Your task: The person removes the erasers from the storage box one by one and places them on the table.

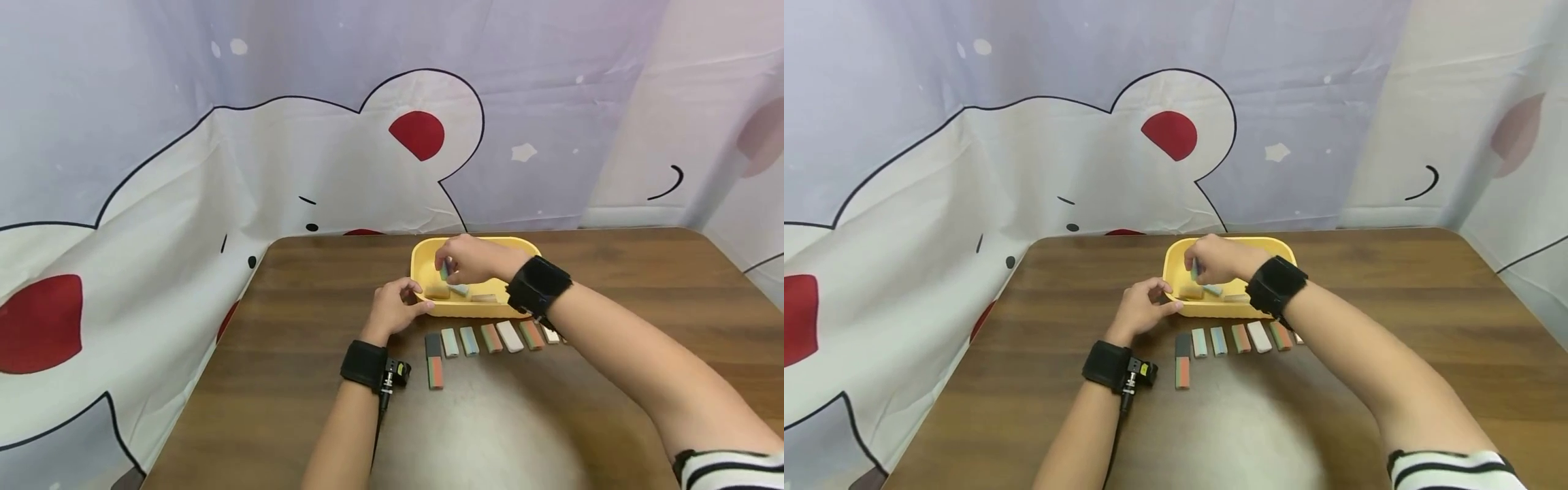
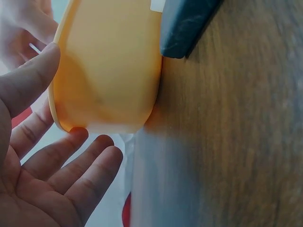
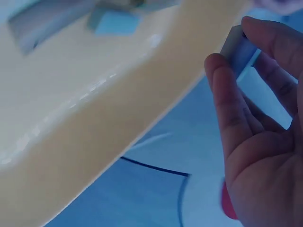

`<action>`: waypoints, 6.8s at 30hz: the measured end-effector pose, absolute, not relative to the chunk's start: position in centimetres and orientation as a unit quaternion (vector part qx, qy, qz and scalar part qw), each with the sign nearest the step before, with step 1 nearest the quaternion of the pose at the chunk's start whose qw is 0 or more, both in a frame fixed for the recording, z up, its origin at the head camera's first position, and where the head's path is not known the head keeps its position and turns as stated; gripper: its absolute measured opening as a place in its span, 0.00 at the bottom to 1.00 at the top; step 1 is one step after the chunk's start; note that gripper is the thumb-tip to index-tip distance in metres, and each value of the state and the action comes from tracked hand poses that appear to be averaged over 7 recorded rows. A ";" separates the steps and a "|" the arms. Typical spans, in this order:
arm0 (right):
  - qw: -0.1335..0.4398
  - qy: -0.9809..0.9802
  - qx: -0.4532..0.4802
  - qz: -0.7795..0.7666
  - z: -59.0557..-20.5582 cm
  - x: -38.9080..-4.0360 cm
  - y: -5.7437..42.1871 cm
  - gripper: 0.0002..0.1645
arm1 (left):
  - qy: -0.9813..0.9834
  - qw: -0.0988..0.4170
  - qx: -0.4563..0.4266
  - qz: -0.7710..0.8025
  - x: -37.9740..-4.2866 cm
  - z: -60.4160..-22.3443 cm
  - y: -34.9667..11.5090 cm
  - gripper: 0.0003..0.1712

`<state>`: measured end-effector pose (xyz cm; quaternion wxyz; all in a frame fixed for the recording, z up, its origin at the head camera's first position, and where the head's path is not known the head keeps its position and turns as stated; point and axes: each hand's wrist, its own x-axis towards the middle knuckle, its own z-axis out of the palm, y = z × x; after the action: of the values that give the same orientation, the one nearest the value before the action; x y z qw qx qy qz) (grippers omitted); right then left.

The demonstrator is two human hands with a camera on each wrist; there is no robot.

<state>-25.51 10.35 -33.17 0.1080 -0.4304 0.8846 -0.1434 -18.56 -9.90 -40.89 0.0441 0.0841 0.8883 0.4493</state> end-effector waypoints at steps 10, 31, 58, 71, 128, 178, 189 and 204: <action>0.018 0.863 -0.455 -0.218 -33.6 -19.1 12.4 0.12 | 0.889 0.040 0.091 0.447 -18.8 -40.9 -10.0 0.15; 0.135 0.871 -0.412 -0.231 -37.2 -13.7 11.6 0.20 | 0.894 0.038 0.085 0.438 -18.8 -40.5 -10.4 0.16; 0.137 0.870 -0.439 -0.177 -39.4 -12.9 10.4 0.20 | 0.890 0.042 0.083 0.447 -18.6 -41.1 -10.1 0.15; 0.140 0.871 -0.432 -0.186 -39.7 -13.1 10.4 0.20 | 0.890 0.034 0.083 0.446 -18.7 -41.1 -10.0 0.16; 0.262 0.881 -0.393 0.032 -36.4 -28.9 11.2 0.23 | 0.887 0.043 0.089 0.452 -19.2 -41.4 -8.8 0.14; 0.106 0.893 -0.412 -0.148 -33.5 -24.3 15.9 0.11 | 0.885 0.037 0.086 0.456 -19.4 -41.9 -8.8 0.17; 0.101 0.872 -0.421 -0.230 -32.9 -18.6 16.7 0.12 | 0.887 0.031 0.102 0.450 -19.9 -41.5 -8.7 0.16; 0.102 0.888 -0.382 -0.236 -37.3 -13.1 15.3 0.20 | 0.884 0.049 0.082 0.457 -19.0 -40.9 -9.1 0.18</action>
<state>-13.10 15.33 -37.27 0.1015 -0.3817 0.8879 -0.2357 -19.02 -9.14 -40.89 0.0492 0.0824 0.8845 0.4567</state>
